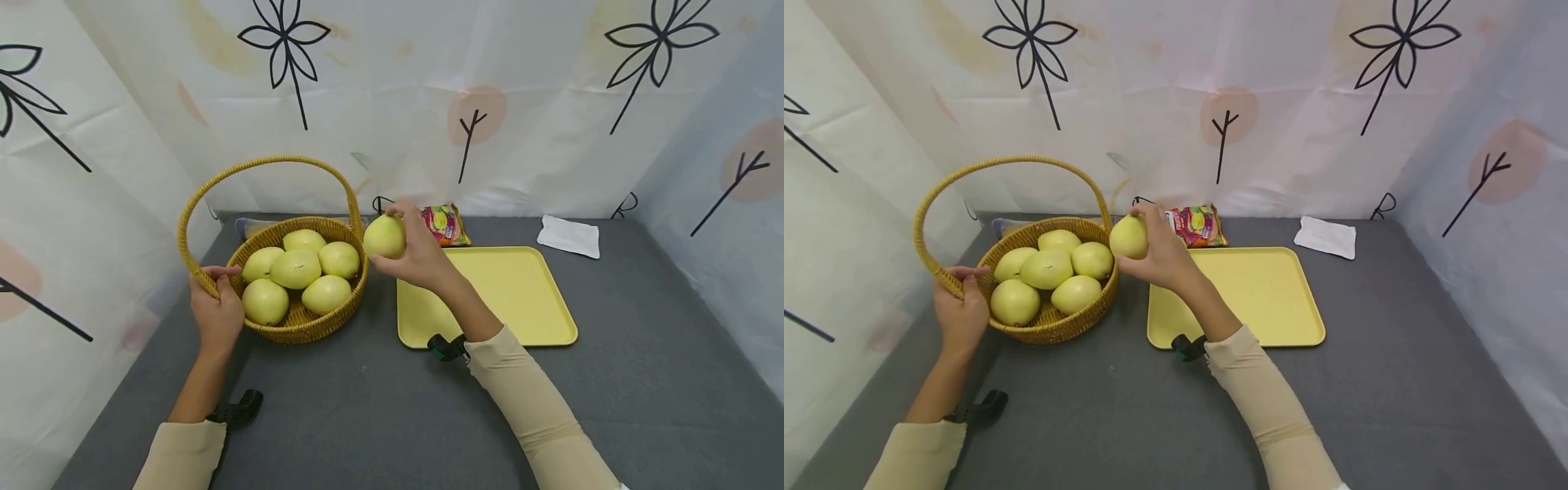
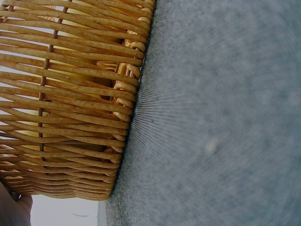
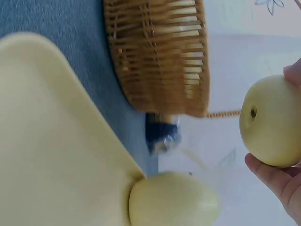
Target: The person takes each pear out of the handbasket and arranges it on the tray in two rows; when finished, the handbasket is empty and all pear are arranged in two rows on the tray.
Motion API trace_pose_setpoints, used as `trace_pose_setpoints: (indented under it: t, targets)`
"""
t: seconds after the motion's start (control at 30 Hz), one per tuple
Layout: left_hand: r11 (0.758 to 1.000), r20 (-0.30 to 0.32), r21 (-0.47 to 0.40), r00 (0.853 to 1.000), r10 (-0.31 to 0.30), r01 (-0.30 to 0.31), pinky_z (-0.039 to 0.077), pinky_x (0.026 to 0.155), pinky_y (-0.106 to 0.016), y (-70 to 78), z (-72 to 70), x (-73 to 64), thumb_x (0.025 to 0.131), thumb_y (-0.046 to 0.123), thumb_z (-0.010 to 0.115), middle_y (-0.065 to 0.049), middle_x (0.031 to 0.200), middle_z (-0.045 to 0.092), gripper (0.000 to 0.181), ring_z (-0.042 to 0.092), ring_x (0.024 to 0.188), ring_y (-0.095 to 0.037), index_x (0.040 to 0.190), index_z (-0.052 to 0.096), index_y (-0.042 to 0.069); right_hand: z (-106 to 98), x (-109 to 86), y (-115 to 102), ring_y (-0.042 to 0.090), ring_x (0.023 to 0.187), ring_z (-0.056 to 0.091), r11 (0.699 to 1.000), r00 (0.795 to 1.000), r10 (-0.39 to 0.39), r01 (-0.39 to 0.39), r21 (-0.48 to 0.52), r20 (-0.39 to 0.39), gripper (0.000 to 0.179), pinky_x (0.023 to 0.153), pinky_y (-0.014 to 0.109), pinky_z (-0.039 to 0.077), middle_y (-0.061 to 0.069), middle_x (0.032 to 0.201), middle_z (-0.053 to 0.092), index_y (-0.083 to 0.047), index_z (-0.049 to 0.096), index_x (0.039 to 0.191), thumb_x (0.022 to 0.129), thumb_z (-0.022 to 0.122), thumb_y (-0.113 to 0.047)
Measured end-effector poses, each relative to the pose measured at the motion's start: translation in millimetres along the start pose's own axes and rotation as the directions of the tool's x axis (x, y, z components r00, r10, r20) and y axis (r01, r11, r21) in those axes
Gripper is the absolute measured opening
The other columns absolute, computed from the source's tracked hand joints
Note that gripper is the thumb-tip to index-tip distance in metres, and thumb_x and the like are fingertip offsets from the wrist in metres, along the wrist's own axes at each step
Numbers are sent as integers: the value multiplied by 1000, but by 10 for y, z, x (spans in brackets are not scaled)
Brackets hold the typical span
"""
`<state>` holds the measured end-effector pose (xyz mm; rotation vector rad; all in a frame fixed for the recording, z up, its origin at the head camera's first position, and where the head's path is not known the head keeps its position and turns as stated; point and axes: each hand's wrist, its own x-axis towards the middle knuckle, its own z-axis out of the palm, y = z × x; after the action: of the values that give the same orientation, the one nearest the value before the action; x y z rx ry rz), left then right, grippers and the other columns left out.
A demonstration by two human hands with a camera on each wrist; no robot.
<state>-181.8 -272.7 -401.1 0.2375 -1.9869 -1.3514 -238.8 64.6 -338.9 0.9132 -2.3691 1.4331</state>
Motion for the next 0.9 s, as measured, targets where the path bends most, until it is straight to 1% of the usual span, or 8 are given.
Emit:
trace_pose_setpoints:
  t: [0.17, 0.3, 0.43, 0.5, 0.6, 0.7, 0.8, 0.9]
  targets:
    - [1000, -5, 17, 1000, 8, -8, 32, 61, -23, -9, -7, -1, 105, 7, 41, -4, 102, 67, 20, 42, 67, -11, 114, 51, -8, -110, -62, 69, 33, 106, 55, 992, 994, 94, -90, 89, -47, 74, 75, 47, 54, 17, 138, 38, -9, 33, 137, 81, 80, -14]
    - [1000, -7, 15, 1000, 13, -12, 31, 60, -23, -13, -4, -2, 105, 8, 42, -2, 101, 67, 20, 42, 66, -11, 115, 51, -7, -208, -101, 118, 33, 112, 50, 987, 984, 141, -133, 86, -105, 75, 78, 50, 52, 18, 137, 38, -10, 33, 139, 81, 81, -14]
    - [1000, -6, 7, 1000, 18, -18, 31, 60, -23, -18, -1, -5, 106, 9, 42, -3, 101, 67, 20, 41, 66, -12, 115, 51, -7, -329, -119, 169, 34, 109, 52, 983, 976, 174, -163, 86, -133, 78, 79, 50, 52, 18, 139, 37, -9, 33, 143, 82, 81, -14]
    - [1000, -4, 9, 1000, 19, -19, 31, 60, -23, -15, -1, -9, 106, 8, 41, -6, 102, 67, 20, 41, 65, -11, 115, 51, -6, -390, -125, 195, 34, 108, 54, 979, 971, 195, -184, 85, -137, 80, 80, 50, 52, 17, 141, 38, -8, 32, 146, 83, 81, -14]
    - [1000, -3, 4, 1000, 20, -20, 31, 61, -23, 2, 2, -10, 106, 8, 41, -12, 104, 67, 19, 43, 67, -10, 114, 51, -6, -473, -133, 241, 34, 108, 55, 973, 962, 229, -220, 73, -149, 80, 81, 51, 51, 17, 140, 42, -8, 33, 147, 83, 80, -15]
    - [1000, -5, 1, 1000, 17, -17, 33, 64, -22, 27, 3, -11, 105, 7, 41, -15, 105, 67, 18, 48, 73, -10, 113, 52, -5, -548, -151, 298, 35, 106, 57, 959, 947, 283, -276, 61, -151, 79, 81, 51, 52, 17, 137, 47, -12, 34, 148, 84, 80, -19]
    - [1000, -4, 0, 1000, 12, -12, 34, 64, -22, 9, 2, -6, 106, 7, 41, -15, 105, 67, 19, 50, 76, -12, 114, 51, -6, -612, -177, 379, 35, 104, 59, 945, 933, 328, -326, 36, -150, 79, 80, 50, 52, 17, 136, 51, -15, 35, 148, 83, 80, -24]
    - [1000, -3, 7, 1000, 7, -7, 34, 64, -23, -4, 3, 0, 106, 7, 40, -16, 106, 67, 19, 49, 76, -12, 115, 50, -7, -663, -203, 473, 35, 103, 59, 936, 926, 348, -353, -9, -145, 79, 79, 49, 52, 16, 137, 52, -16, 36, 147, 83, 81, -25]
